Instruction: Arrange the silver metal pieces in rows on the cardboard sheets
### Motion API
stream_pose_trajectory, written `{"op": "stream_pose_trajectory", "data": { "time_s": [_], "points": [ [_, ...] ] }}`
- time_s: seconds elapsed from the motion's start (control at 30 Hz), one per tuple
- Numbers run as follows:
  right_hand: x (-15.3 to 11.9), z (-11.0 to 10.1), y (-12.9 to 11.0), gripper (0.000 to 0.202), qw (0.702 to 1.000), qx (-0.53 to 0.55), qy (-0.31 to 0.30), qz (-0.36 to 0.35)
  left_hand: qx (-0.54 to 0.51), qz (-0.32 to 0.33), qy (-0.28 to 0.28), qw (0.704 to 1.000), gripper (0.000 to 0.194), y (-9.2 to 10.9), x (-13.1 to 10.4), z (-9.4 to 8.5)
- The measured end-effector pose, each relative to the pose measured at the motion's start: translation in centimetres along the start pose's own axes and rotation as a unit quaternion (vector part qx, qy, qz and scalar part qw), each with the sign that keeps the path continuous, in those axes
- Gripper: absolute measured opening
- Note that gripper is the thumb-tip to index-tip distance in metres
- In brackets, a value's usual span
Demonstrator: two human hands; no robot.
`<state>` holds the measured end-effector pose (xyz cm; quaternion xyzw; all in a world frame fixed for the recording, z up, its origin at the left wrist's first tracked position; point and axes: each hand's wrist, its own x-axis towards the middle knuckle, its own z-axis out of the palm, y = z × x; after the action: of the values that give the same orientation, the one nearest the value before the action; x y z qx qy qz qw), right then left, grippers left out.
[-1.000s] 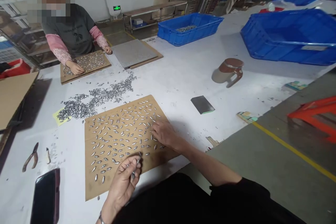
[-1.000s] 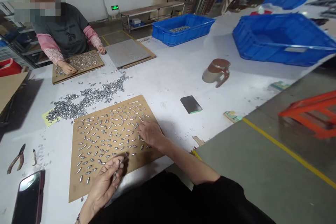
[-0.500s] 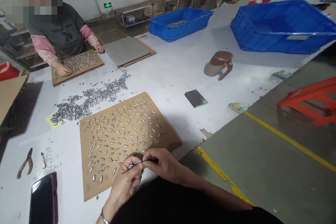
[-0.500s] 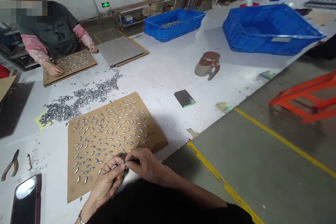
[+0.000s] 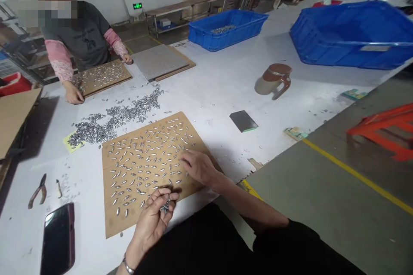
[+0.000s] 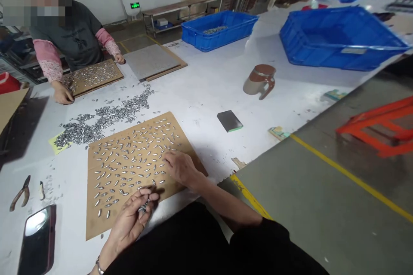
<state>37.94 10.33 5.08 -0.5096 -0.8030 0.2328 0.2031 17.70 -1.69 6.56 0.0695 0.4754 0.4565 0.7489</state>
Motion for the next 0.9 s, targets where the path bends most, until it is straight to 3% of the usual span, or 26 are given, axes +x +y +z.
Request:
{"op": "stream_pose_trajectory", "data": {
  "time_s": [0.17,0.3,0.5,0.63,0.7,0.9],
  "points": [
    [1.3,1.6,-1.0,0.019,0.991,-0.13,-0.027,0.03,-0.028,0.001,-0.014,1.0,0.026,0.0,-0.3,-0.2],
    [1.1,2.0,-0.9,0.021,0.985,-0.164,-0.026,0.036,-0.027,0.003,-0.019,0.999,0.024,0.1,-0.2,-0.4],
    [-1.7,0.2,-2.0,0.026,0.996,-0.087,0.024,0.022,-0.018,-0.011,-0.018,1.0,0.029,-0.3,0.0,-0.4],
    [-5.6,-0.3,-4.4,0.021,0.988,0.043,-0.043,-0.141,0.025,-0.009,-0.033,0.999,0.043,-0.9,0.1,0.5],
    [-6.9,0.0,-5.1,0.018,0.976,0.083,-0.084,-0.185,0.052,-0.005,-0.05,0.997,0.048,-1.3,0.2,1.1],
    [-7.9,0.5,-4.4,0.013,0.978,0.1,-0.103,-0.149,0.085,-0.024,-0.078,0.993,0.042,-2.5,0.6,1.4]
  ]
}}
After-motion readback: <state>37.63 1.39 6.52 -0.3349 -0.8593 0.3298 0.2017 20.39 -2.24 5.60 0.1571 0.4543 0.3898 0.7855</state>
